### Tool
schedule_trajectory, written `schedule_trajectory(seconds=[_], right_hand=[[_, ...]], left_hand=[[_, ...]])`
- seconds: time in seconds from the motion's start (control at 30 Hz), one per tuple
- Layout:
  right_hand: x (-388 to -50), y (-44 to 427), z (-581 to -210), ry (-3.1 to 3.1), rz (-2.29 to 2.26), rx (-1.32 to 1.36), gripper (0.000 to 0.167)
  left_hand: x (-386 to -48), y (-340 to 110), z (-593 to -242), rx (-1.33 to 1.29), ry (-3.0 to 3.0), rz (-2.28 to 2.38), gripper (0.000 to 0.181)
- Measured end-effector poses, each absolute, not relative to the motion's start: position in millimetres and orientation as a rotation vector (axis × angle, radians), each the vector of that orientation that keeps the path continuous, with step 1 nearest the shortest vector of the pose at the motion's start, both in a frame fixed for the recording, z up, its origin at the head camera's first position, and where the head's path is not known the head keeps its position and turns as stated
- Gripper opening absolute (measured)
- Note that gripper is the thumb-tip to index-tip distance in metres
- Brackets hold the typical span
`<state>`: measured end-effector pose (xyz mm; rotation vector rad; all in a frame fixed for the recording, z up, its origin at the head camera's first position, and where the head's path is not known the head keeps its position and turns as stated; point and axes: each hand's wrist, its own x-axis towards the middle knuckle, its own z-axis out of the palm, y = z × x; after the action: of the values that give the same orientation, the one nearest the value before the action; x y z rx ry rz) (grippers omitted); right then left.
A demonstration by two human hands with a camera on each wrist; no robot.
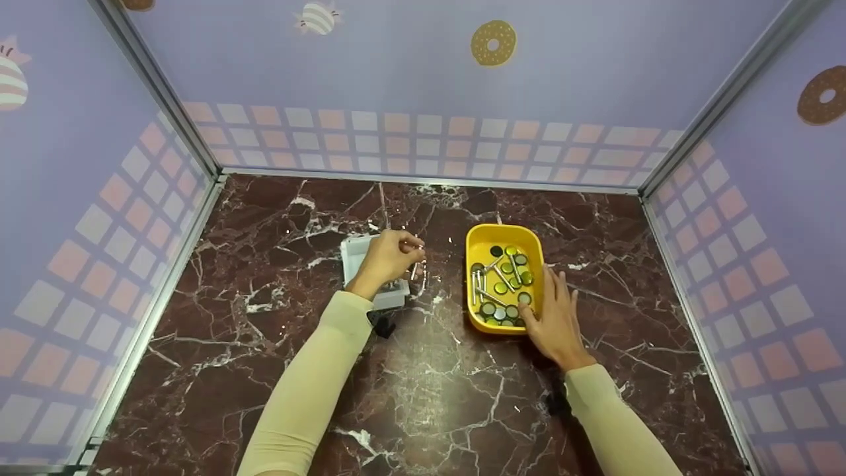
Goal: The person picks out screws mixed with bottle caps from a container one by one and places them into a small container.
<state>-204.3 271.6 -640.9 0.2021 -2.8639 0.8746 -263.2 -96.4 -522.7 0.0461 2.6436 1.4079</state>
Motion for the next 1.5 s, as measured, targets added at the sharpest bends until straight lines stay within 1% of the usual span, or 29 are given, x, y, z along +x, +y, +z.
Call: schedule_trajectory(seconds=[0.4, 0.43, 0.63, 0.67, 0.93, 1.17, 1.4, 1.5], right_hand=[[-205.3, 271.6, -641.2, -2.859, 0.883, 0.202, 0.092], [-208.7, 275.5, -649.5, -2.855, 0.887, 0.208, 0.092], [-207.9, 276.1, -653.8, -2.853, 0.889, 0.213, 0.093], [-204.5, 272.4, -646.3, -2.860, 0.886, 0.207, 0.093], [-204.1, 271.5, -642.9, -2.861, 0.876, 0.208, 0.093], [-203.8, 271.9, -641.3, -2.876, 0.884, 0.207, 0.095], [-204.3, 272.3, -641.7, -2.879, 0.903, 0.209, 0.095], [-204.5, 272.4, -641.4, -2.876, 0.903, 0.214, 0.095]], left_hand=[[-269.4, -123.2, -523.7, -0.017, 2.686, 1.384, 0.026], [-269.8, -125.4, -524.3, -0.023, 2.688, 1.388, 0.026], [-272.0, -138.4, -526.1, -0.062, 2.700, 1.379, 0.027], [-272.4, -140.3, -526.2, -0.075, 2.697, 1.377, 0.026], [-278.1, -152.7, -531.9, -0.158, 2.715, 1.302, 0.025], [-282.3, -155.0, -536.8, -0.147, 2.795, 1.157, 0.023], [-285.0, -154.3, -540.3, -0.127, 2.923, 0.997, 0.014], [-285.7, -154.3, -540.1, -0.092, 2.935, 0.950, 0.014]])
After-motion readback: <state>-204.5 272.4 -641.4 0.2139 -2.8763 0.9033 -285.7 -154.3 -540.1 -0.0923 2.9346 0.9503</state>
